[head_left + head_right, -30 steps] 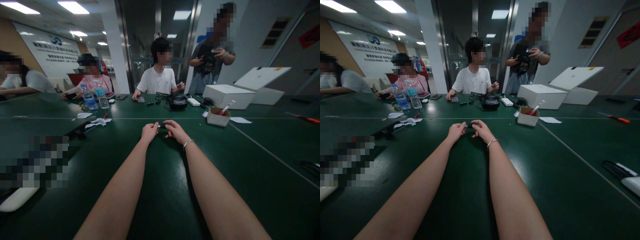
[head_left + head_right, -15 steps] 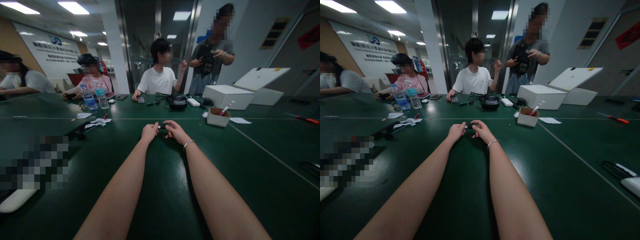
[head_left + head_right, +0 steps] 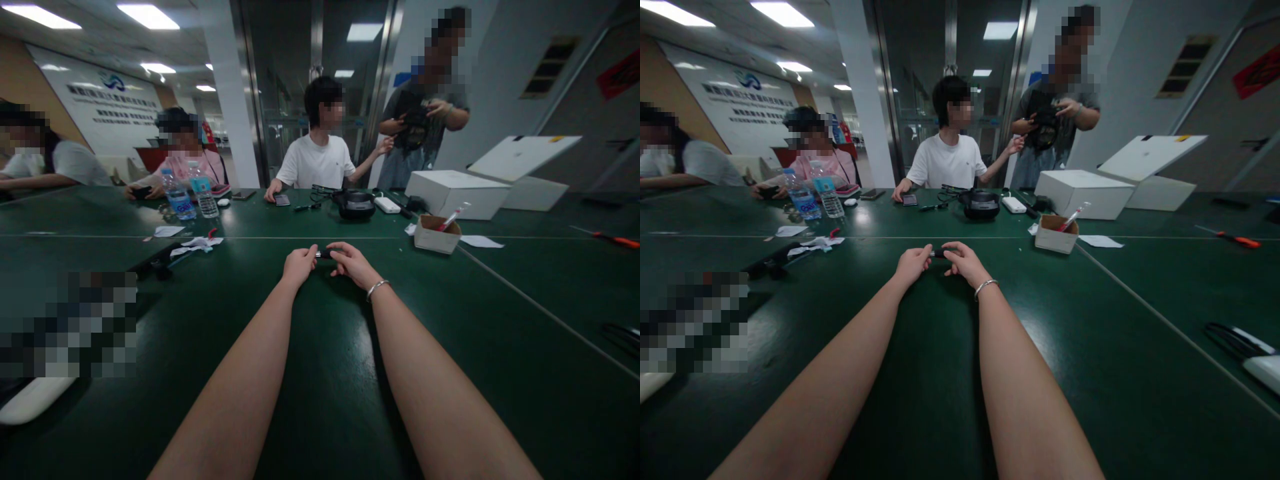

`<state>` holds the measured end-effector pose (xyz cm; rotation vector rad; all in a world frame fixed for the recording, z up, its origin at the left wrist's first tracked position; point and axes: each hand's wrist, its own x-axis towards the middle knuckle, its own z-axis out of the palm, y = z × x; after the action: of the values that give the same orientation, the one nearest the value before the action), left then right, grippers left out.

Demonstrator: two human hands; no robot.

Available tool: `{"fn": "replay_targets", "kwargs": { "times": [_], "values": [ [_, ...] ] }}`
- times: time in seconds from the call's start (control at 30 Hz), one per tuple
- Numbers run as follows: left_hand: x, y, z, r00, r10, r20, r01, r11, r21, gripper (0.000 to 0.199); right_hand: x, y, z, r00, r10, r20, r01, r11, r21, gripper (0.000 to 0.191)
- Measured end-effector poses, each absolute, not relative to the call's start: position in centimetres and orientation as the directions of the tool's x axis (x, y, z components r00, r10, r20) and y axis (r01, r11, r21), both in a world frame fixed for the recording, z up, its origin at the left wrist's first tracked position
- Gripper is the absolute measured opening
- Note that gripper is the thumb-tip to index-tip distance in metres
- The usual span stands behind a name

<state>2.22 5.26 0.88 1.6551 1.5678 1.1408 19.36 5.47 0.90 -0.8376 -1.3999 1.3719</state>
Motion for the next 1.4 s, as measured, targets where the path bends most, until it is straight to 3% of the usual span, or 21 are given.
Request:
{"fn": "replay_targets", "kwargs": {
  "times": [0.27,0.43,0.6,0.87,1.17,1.4],
  "values": [
    [2.51,5.35,0.26,-0.020,0.977,0.212,0.434,-0.182,0.882,0.040,19.19,5.76,0.81,-0.219,0.971,0.096,-0.125,0.069,-0.990,0.010],
    [2.71,5.05,0.01,0.023,0.923,0.385,0.421,-0.358,0.834,0.022,19.12,5.86,0.70,-0.189,0.978,0.094,-0.130,0.070,-0.989,0.014],
    [2.63,5.23,0.01,0.023,0.946,0.322,0.317,-0.312,0.895,0.015,19.26,5.91,0.55,-0.218,0.971,0.100,-0.116,0.076,-0.990,0.010],
    [2.67,5.57,0.21,-0.008,0.980,0.197,0.235,-0.190,0.953,0.021,19.44,6.06,0.24,-0.251,0.953,0.172,-0.093,0.153,-0.984,0.017],
    [2.18,5.63,0.33,0.034,0.982,0.184,0.374,-0.183,0.909,0.033,19.45,5.92,0.34,-0.274,0.941,0.198,-0.074,0.185,-0.980,0.018],
    [2.18,5.68,0.30,0.039,0.981,0.189,0.386,-0.189,0.903,0.039,19.42,5.84,0.51,-0.296,0.935,0.195,-0.077,0.179,-0.981,0.020]
  ]
}}
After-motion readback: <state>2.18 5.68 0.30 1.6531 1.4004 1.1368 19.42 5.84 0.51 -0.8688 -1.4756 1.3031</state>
